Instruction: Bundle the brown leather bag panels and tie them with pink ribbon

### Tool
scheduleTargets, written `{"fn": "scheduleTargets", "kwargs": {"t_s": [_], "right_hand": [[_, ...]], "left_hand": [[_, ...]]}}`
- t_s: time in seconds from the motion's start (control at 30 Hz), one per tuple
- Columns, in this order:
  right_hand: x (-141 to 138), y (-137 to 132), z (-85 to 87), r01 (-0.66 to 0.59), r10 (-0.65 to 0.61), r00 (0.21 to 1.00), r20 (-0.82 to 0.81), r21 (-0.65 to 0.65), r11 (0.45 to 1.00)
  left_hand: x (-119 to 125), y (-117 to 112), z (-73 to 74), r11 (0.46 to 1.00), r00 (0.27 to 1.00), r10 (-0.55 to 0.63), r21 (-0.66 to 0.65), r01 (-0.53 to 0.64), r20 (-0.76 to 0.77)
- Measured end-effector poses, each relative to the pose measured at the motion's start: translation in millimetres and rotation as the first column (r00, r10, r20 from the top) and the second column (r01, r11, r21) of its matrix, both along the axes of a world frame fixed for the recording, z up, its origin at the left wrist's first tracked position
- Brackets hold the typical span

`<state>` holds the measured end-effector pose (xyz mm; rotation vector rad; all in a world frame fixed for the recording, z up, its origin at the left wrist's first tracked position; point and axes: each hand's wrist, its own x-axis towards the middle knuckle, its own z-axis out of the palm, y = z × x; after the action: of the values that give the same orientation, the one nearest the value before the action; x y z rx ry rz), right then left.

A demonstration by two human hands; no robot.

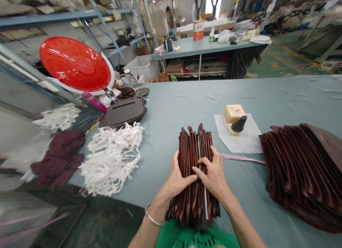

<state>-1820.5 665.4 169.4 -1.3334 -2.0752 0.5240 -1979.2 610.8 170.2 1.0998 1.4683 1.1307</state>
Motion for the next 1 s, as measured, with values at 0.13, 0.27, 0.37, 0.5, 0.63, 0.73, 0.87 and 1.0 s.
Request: {"fn": "scheduleTargets", "kwargs": {"t_s": [0.13,0.27,0.37,0.5,0.63,0.73,0.87,1.0], "right_hand": [[1.7,-0.7,-0.3,-0.013,0.014,1.0,0.016,-0.021,1.0],[-1.8,-3.3,7.4,0.015,-0.011,0.995,0.102,-0.043,0.999],[-7.5,-4.1,13.7,0.05,-0.045,0.981,0.187,-0.019,0.999],[-13.1,-3.3,15.6,0.067,-0.062,0.97,0.235,-0.013,0.998],[-15.0,-2.6,14.3,0.059,-0.052,0.969,0.241,-0.022,0.998],[-15.3,-2.5,13.8,0.053,-0.04,0.97,0.241,-0.047,0.997],[-15.0,-2.1,14.8,0.084,-0.065,0.969,0.238,-0.069,0.994],[-14.4,-1.5,17.3,0.075,-0.051,0.969,0.242,-0.09,0.993]], "left_hand": [[-3.1,-0.6,-0.4,1.0,0.998,-0.014,0.024,0.013,0.056],[-5.8,0.0,-1.7,0.998,0.996,-0.045,0.048,0.041,0.077],[-8.3,0.3,-1.3,0.994,0.986,-0.097,0.071,0.088,0.133],[-10.6,-0.2,0.7,0.988,0.971,-0.141,0.097,0.124,0.194],[-9.4,-0.5,1.5,0.99,0.968,-0.119,0.102,0.099,0.22],[-7.9,0.1,1.2,0.991,0.974,-0.097,0.109,0.076,0.206],[-7.8,0.8,1.1,0.992,0.976,-0.088,0.108,0.068,0.2],[-9.4,0.5,-0.3,0.991,0.977,-0.095,0.106,0.076,0.193]]}}
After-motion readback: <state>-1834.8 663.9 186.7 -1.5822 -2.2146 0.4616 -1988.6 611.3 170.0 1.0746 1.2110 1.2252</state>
